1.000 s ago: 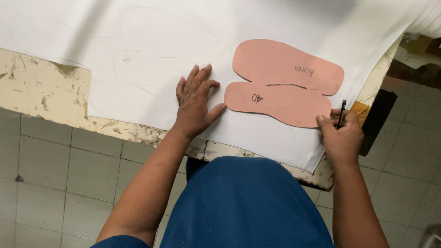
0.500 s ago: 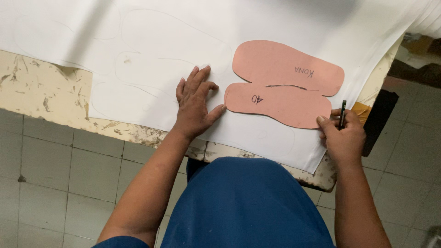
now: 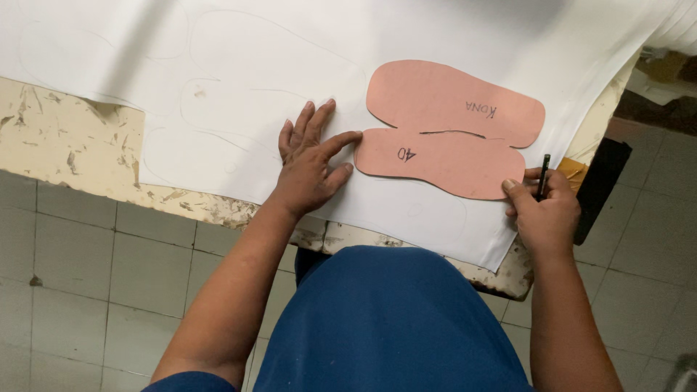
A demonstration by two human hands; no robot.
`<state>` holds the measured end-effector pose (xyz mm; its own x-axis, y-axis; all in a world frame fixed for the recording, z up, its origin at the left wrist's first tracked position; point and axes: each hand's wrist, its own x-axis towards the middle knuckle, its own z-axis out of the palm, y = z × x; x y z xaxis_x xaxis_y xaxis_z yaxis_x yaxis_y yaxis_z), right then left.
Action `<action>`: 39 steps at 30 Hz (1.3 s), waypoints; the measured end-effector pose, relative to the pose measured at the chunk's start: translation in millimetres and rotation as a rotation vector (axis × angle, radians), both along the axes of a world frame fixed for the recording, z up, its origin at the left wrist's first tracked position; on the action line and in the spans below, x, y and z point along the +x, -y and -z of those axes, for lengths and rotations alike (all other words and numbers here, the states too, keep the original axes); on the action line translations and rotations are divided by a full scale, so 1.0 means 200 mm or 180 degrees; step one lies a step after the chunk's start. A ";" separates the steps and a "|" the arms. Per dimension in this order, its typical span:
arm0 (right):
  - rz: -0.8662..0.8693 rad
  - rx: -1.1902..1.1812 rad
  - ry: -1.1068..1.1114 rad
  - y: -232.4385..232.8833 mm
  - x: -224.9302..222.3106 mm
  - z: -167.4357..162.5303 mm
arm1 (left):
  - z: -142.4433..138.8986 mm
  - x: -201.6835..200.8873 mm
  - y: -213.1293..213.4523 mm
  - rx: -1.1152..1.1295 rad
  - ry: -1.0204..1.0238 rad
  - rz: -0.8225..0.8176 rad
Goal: The person sits at a workbench and traces around pink sandal sole templates onto a roll of white paper using a pen. They flip the templates over, trace the reverse side, write markings on the soles, and stack finished traced pairs aside.
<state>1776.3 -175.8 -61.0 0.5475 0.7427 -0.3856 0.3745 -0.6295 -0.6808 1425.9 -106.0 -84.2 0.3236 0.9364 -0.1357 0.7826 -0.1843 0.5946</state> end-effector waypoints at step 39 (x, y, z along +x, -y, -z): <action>0.0119 -0.0148 -0.0044 -0.01 -0.01 -0.03 | 0.01 0.07 0.03 0.0289 -0.0288 -0.0074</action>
<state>1774.5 -173.2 -55.7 0.5688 0.7029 -0.4270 0.3408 -0.6740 -0.6554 1440.7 -112.8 -85.3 0.2918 0.9533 -0.0778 0.8371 -0.2152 0.5030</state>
